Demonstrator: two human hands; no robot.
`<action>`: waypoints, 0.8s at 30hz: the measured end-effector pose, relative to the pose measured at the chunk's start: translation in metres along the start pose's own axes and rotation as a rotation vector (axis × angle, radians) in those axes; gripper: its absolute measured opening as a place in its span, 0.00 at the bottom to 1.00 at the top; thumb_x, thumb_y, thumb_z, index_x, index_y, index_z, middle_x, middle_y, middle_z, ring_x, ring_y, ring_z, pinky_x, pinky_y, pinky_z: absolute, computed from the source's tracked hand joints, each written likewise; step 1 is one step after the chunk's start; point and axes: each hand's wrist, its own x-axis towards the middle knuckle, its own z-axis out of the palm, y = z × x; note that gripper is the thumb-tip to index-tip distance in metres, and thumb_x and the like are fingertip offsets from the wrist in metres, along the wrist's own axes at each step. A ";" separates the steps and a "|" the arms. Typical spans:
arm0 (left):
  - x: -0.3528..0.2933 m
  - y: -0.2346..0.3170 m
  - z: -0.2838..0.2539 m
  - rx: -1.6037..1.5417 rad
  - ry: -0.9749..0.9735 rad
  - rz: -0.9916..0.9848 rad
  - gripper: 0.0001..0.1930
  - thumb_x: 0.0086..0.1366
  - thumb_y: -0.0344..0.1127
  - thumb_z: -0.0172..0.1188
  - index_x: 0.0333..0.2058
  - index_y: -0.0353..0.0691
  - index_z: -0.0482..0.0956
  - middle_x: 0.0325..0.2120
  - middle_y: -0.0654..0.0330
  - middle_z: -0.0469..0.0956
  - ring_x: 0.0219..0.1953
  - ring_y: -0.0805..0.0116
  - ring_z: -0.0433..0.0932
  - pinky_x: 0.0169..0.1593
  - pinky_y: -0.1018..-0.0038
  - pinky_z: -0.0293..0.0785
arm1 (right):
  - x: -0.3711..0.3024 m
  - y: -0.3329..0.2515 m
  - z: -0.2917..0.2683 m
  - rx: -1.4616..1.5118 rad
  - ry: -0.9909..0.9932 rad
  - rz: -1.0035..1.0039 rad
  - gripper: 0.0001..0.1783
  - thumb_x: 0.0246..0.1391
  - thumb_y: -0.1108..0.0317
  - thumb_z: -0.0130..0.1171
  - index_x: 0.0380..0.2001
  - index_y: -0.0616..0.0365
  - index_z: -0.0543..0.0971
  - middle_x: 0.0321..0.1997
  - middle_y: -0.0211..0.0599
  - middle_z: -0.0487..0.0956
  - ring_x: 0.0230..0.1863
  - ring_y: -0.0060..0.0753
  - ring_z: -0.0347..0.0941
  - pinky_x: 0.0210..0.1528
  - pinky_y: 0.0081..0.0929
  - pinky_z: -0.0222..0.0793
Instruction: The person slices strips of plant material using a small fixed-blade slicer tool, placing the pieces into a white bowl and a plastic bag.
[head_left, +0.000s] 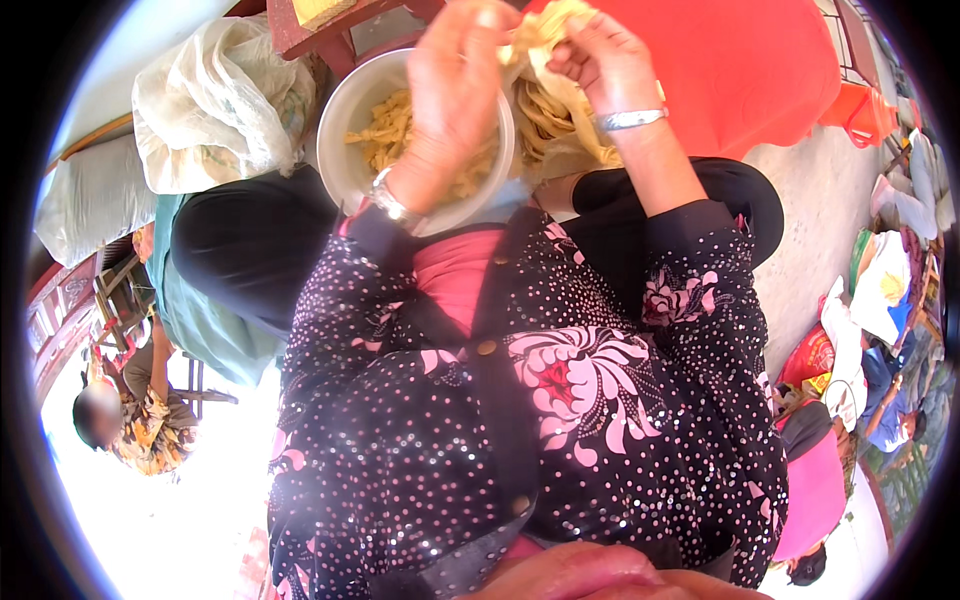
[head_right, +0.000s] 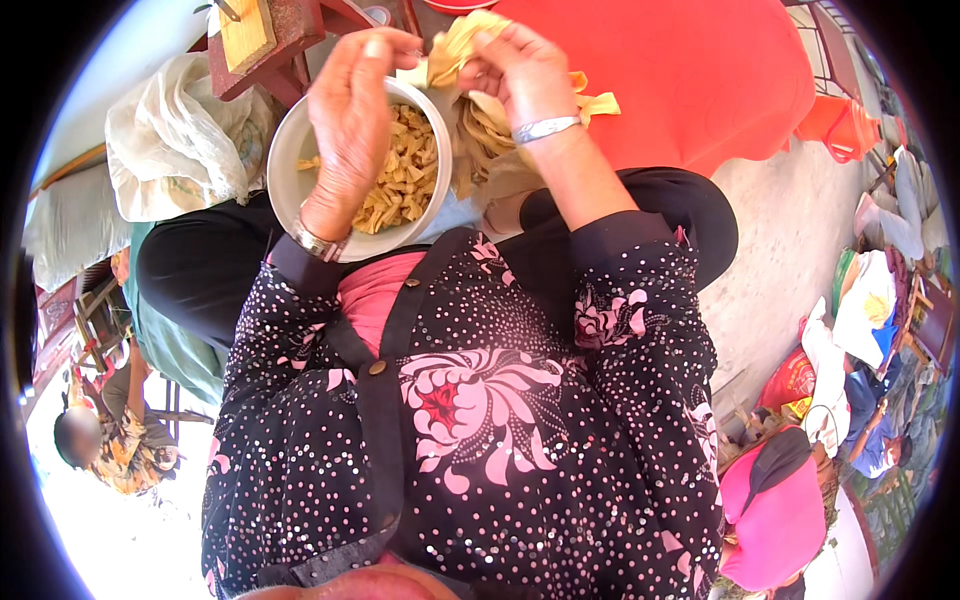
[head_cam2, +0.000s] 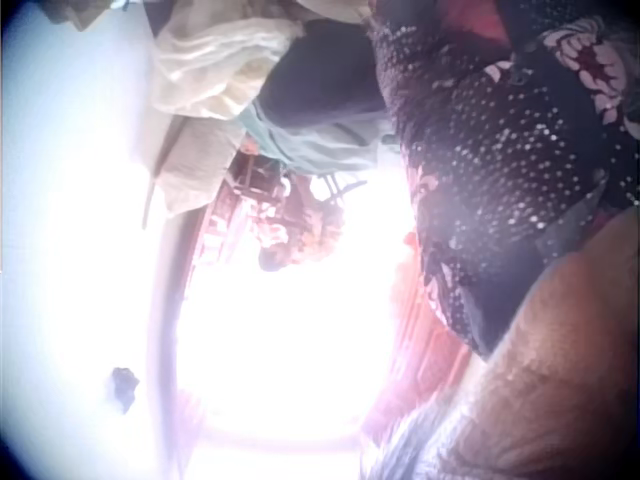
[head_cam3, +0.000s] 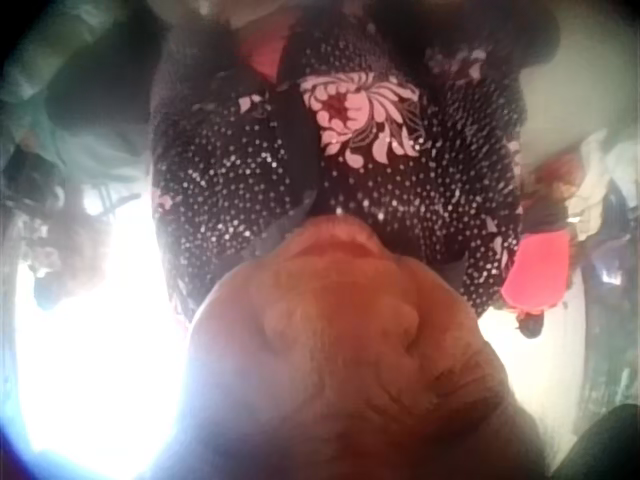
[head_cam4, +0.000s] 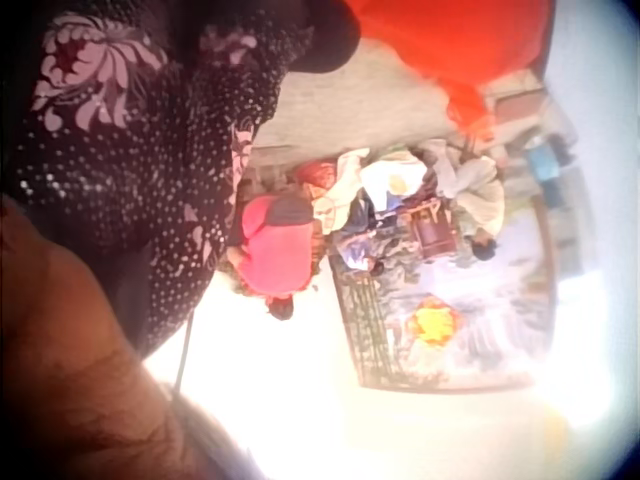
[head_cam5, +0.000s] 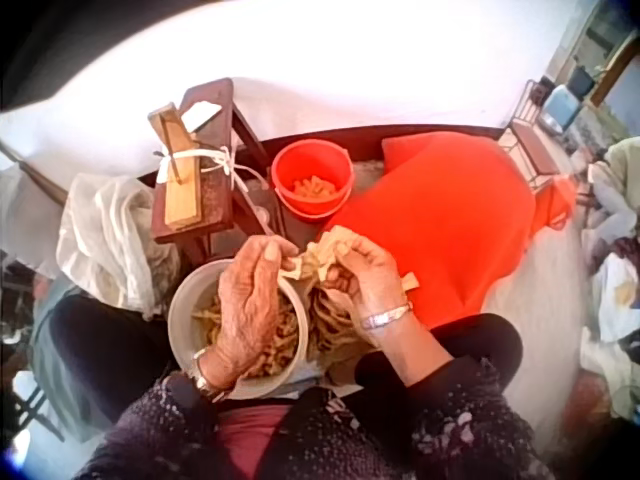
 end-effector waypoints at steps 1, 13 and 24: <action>0.002 -0.010 -0.006 -0.053 -0.012 -0.068 0.13 0.68 0.36 0.44 0.38 0.35 0.76 0.32 0.61 0.78 0.33 0.76 0.76 0.41 0.78 0.72 | 0.006 -0.005 -0.011 0.106 -0.038 -0.010 0.09 0.57 0.71 0.53 0.41 0.61 0.76 0.33 0.35 0.79 0.31 0.27 0.77 0.35 0.25 0.75; -0.034 -0.074 0.034 -0.109 -0.359 -0.675 0.18 0.65 0.35 0.48 0.50 0.31 0.69 0.38 0.56 0.77 0.37 0.70 0.77 0.40 0.75 0.75 | 0.007 -0.033 -0.002 0.462 -0.091 -0.014 0.08 0.60 0.70 0.48 0.39 0.56 0.75 0.29 0.32 0.79 0.27 0.23 0.74 0.29 0.24 0.72; -0.019 -0.039 0.035 -0.125 -0.686 -0.394 0.29 0.68 0.51 0.43 0.57 0.31 0.62 0.45 0.52 0.74 0.47 0.65 0.74 0.48 0.71 0.72 | 0.008 -0.027 0.008 0.269 -0.123 -0.020 0.10 0.59 0.67 0.52 0.42 0.59 0.75 0.32 0.34 0.79 0.26 0.24 0.75 0.30 0.23 0.74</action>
